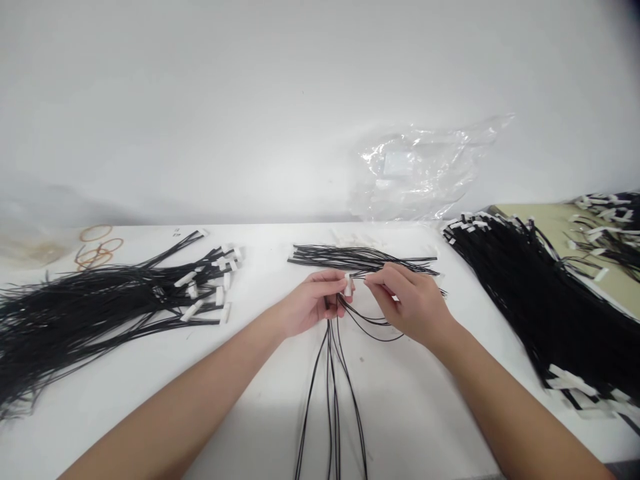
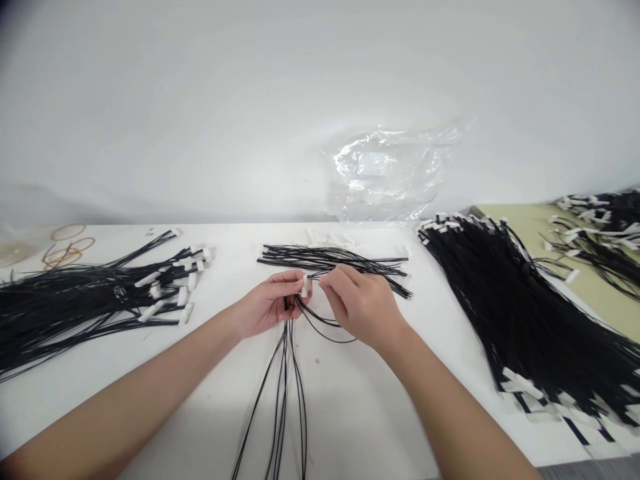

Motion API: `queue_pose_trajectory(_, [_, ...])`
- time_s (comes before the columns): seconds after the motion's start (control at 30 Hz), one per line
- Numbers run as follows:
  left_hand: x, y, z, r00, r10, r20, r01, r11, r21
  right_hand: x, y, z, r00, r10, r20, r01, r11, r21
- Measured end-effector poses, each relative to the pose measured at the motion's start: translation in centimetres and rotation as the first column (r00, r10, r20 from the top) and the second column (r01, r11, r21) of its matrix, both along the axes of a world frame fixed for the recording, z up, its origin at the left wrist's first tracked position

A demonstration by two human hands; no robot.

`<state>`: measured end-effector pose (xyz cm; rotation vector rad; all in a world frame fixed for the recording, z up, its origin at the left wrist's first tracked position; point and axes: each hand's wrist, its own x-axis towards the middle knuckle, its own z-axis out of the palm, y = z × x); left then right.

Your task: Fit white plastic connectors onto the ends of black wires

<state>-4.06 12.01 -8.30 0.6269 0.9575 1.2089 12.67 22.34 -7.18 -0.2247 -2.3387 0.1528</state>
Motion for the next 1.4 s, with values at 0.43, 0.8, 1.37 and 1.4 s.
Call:
queue_pose_trajectory(0.43, [-0.01, 0.03, -0.24, 1.0, -0.015, -0.003, 0.015, 1.0, -0.006, 0.27, 0.27, 0.22, 0.998, 0.012, 0.064, -0.02, 0.992, 0.126])
queue_pose_trajectory(0.8, [-0.06, 0.05, -0.33, 1.0, -0.015, 0.008, 0.015, 1.0, -0.026, 0.14, 0.18, 0.29, 0.999, 0.018, 0.035, -0.025, 0.98, 0.199])
queue_pose_trajectory(1.37, [0.06, 0.07, -0.06, 1.0, 0.005, 0.012, -0.006, 1.0, 0.008, 0.3, 0.19, 0.34, 1.0, 0.006, 0.002, -0.006, 0.995, 0.102])
queue_pose_trajectory(1.4, [0.05, 0.06, -0.04, 1.0, 0.001, 0.014, -0.001, 1.0, 0.006, 0.25, 0.18, 0.29, 1.0, 0.002, -0.001, -0.002, 0.994, 0.11])
